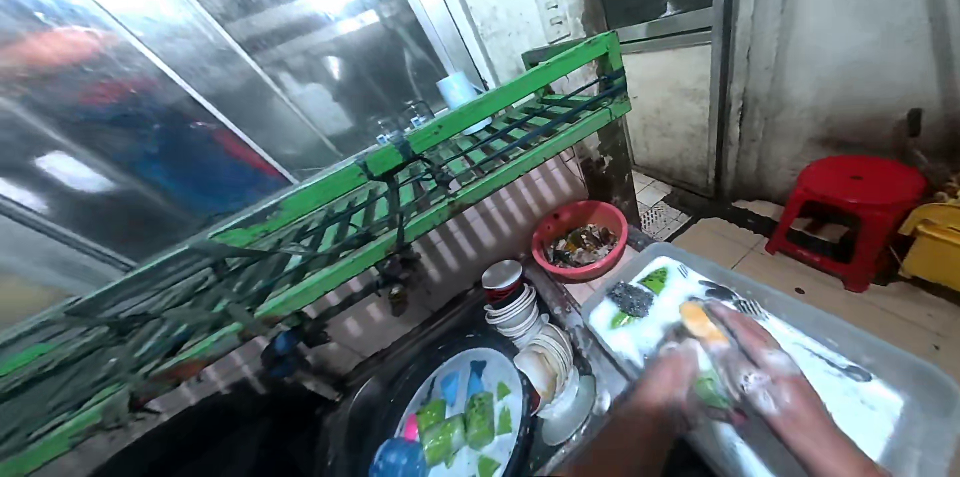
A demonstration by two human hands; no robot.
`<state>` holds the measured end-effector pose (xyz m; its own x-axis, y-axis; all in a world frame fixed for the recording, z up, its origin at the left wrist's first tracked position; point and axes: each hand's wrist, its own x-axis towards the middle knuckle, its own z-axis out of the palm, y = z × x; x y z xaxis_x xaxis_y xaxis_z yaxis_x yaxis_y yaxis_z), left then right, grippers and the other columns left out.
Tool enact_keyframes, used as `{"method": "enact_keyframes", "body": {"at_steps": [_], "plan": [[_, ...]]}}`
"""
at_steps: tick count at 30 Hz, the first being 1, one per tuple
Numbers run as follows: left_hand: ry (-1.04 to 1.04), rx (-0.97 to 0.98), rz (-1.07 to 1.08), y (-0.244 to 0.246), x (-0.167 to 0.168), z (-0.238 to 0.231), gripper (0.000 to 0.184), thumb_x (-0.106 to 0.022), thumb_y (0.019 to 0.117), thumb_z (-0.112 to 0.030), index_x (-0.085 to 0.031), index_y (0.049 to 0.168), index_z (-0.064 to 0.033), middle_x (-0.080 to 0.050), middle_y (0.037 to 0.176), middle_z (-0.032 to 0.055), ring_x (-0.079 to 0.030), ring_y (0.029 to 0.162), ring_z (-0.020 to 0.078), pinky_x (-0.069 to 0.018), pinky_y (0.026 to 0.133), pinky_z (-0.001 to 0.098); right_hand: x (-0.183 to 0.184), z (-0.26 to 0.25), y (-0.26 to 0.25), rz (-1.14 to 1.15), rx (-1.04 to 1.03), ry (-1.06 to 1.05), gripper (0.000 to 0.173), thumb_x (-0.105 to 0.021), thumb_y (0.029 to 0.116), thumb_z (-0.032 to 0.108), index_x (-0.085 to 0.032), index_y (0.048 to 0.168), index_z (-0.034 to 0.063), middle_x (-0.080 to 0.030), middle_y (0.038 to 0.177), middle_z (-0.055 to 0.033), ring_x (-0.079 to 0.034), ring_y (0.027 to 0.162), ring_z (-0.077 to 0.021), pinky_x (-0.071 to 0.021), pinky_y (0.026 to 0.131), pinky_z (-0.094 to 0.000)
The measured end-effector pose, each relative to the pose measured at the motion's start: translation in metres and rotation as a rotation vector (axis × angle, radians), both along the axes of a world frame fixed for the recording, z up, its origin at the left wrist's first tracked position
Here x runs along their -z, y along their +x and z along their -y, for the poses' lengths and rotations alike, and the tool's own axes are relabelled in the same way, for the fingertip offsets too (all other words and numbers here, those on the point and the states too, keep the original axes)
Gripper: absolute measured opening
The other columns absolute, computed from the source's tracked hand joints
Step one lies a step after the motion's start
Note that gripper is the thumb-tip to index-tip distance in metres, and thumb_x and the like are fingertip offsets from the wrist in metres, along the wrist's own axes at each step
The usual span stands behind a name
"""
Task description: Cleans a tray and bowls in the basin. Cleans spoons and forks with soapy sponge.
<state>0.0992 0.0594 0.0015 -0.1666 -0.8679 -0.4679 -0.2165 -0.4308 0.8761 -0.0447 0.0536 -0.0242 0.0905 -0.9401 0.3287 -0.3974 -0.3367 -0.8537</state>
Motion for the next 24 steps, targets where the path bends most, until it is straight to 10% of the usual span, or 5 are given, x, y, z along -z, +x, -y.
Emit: {"method": "enact_keyframes", "body": {"at_steps": [3,6,14,20,24], "plan": [[-0.023,0.034,-0.268,0.011,-0.013,0.005,0.062,-0.05,0.1074,-0.024,-0.024,0.162,-0.0131,-0.054,0.145,0.0169,-0.062,0.118,0.0227,-0.0549,0.096,0.0424,-0.014,0.025,-0.014,0.298,0.104,0.387,0.034,-0.052,0.103,0.009,-0.06,0.135,-0.0002,-0.067,0.124,-0.0158,-0.065,0.111,-0.0191,-0.053,0.097,-0.0393],[-0.137,-0.133,-0.386,0.039,-0.009,0.029,0.044,-0.053,0.1061,-0.02,-0.049,0.148,-0.0051,-0.067,0.122,0.0152,-0.069,0.1,0.0216,-0.0591,0.085,0.04,-0.024,0.021,-0.013,0.613,0.111,0.53,0.028,-0.049,0.1038,0.011,-0.059,0.129,0.0031,-0.07,0.098,-0.0049,-0.068,0.079,-0.0093,-0.0593,0.067,-0.0288],[-0.106,0.104,0.282,0.045,-0.023,0.059,0.043,-0.046,0.1099,-0.033,-0.058,0.138,-0.0031,-0.061,0.133,0.0205,-0.061,0.118,0.0282,-0.0522,0.097,0.0481,-0.017,-0.011,0.023,-0.579,-0.24,0.005,0.02,-0.063,0.0923,0.007,-0.07,0.099,-0.0105,-0.069,0.11,-0.0304,-0.067,0.109,-0.0476,-0.052,0.096,-0.0614],[-0.176,-0.574,-0.624,0.007,0.015,0.043,0.044,-0.052,0.1065,-0.036,-0.05,0.142,-0.0088,-0.067,0.118,0.0135,-0.067,0.103,0.0231,-0.0578,0.088,0.0434,-0.041,0.01,0.04,0.745,0.05,0.659,0.026,-0.043,0.1085,0.016,-0.062,0.116,0.0005,-0.069,0.091,-0.0088,-0.068,0.077,-0.0144,-0.06,0.067,-0.0329],[-0.167,-0.554,-0.54,-0.008,0.026,0.031,0.05,-0.046,0.1095,-0.036,-0.043,0.15,-0.007,-0.058,0.139,0.0147,-0.058,0.123,0.0221,-0.0506,0.102,0.0409,-0.023,0.012,0.047,-0.327,-0.049,0.322,0.039,-0.053,0.101,0.009,-0.056,0.132,-0.0146,-0.061,0.131,-0.0314,-0.058,0.129,-0.039,-0.0398,0.114,-0.0508]]}}
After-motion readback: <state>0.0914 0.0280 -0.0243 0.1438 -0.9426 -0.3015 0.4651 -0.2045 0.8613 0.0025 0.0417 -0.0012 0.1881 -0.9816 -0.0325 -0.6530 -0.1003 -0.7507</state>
